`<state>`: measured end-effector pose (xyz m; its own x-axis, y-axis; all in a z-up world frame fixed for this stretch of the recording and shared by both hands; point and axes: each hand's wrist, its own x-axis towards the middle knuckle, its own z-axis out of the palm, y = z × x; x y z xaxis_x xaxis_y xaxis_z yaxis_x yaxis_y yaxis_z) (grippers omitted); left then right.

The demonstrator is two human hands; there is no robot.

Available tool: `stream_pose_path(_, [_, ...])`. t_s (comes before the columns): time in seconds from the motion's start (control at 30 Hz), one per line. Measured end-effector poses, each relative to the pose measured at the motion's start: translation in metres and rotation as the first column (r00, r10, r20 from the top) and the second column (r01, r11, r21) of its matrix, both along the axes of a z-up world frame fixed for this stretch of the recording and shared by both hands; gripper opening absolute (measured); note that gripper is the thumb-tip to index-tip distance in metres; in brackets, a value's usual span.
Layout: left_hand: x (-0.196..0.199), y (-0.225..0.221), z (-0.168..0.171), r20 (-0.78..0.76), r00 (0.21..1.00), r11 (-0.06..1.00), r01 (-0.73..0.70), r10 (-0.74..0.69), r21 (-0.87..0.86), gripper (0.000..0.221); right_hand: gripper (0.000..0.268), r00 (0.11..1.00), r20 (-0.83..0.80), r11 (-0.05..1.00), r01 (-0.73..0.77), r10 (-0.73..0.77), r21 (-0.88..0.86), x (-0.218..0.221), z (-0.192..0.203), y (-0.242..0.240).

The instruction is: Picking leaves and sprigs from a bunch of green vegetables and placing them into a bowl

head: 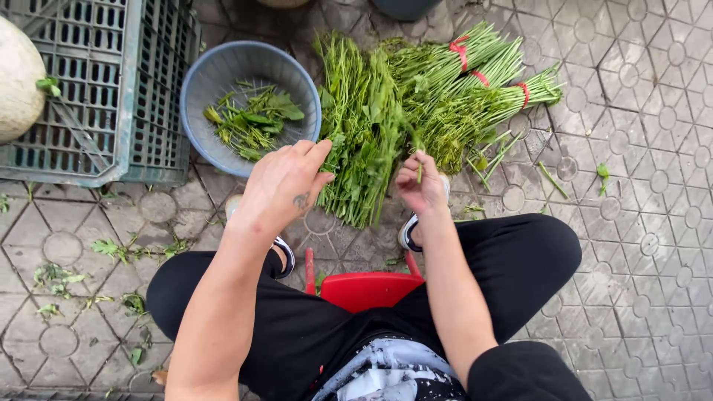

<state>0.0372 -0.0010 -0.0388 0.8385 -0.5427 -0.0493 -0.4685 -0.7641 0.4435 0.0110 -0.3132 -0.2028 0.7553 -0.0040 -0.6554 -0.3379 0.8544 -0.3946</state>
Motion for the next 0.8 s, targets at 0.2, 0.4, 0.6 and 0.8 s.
stream_pose_path(0.2, [-0.001, -0.011, -0.001, -0.044, 0.999, 0.999, -0.012, 0.011, -0.034, 0.047, 0.014, 0.933, 0.236, 0.945, -0.214, 0.273, -0.246, -0.048, 0.117, 0.001])
stream_pose_path(0.4, [-0.008, -0.005, -0.011, -0.025, 0.996, 0.988, -0.083, 0.081, -0.127, 0.043, 0.006, 0.769, 0.511, 0.84, -0.062, 0.384, -0.539, -0.065, 0.2, -0.004])
stream_pose_path(0.6, [-0.003, -0.007, -0.004, -0.03, 0.983, 0.881, -0.177, 0.182, -0.44, 0.033, 0.014, 0.616, 0.661, 0.785, 0.11, 0.428, -0.61, -0.083, 0.218, 0.001])
stream_pose_path(0.8, [-0.005, -0.045, 0.009, -0.44, 0.897, 0.491, -0.405, 0.048, -0.771, 0.033, 0.012, 0.727, 0.311, 0.533, -0.09, 0.613, -0.841, -0.082, 0.167, 0.057])
